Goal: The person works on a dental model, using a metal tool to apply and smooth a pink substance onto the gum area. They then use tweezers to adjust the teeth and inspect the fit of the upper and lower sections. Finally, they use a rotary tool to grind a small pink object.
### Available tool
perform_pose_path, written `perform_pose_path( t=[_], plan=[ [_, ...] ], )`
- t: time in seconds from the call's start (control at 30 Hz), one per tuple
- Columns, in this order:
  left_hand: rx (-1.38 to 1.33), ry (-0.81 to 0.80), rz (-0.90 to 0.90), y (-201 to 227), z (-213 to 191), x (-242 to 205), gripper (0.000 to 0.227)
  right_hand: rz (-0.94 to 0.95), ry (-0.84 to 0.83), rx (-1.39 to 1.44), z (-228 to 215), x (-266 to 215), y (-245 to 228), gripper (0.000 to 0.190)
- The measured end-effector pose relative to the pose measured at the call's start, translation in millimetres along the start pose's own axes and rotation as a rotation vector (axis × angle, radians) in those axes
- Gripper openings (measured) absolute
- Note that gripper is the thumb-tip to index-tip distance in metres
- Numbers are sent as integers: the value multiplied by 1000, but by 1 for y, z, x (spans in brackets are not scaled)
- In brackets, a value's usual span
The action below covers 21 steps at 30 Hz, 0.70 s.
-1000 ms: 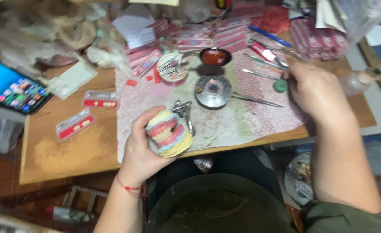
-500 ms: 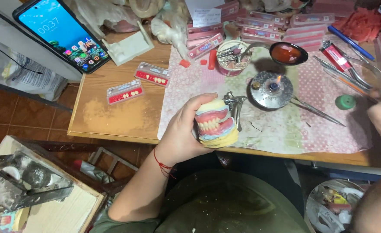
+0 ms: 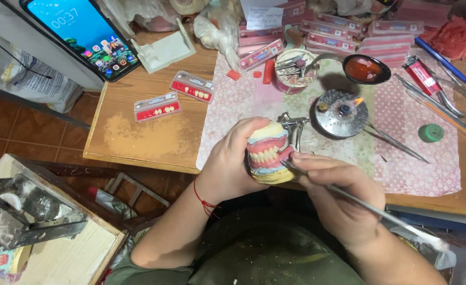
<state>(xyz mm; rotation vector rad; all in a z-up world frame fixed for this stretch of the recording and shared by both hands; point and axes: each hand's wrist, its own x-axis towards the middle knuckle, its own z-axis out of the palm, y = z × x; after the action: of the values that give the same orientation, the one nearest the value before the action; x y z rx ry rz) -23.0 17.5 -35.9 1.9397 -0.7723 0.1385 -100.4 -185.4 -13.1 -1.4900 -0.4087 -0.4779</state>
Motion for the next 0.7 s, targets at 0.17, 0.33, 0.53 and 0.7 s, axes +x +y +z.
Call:
perform_pose_path(
  t=[0.17, 0.33, 0.53, 0.7],
  plan=[
    [48, 22, 24, -3, 1, -1, 91, -137, -146, -445, 7, 14, -12, 13],
    [33, 22, -3, -3, 0, -2, 91, -141, -162, -522, 12, 21, -22, 7],
    [47, 14, -3, -5, 0, -3, 92, -43, -208, -516, 10, 25, -28, 3],
    [39, 4, -6, -5, 0, -3, 94, -50, -227, -530, 10, 28, -31, 4]
  ],
)
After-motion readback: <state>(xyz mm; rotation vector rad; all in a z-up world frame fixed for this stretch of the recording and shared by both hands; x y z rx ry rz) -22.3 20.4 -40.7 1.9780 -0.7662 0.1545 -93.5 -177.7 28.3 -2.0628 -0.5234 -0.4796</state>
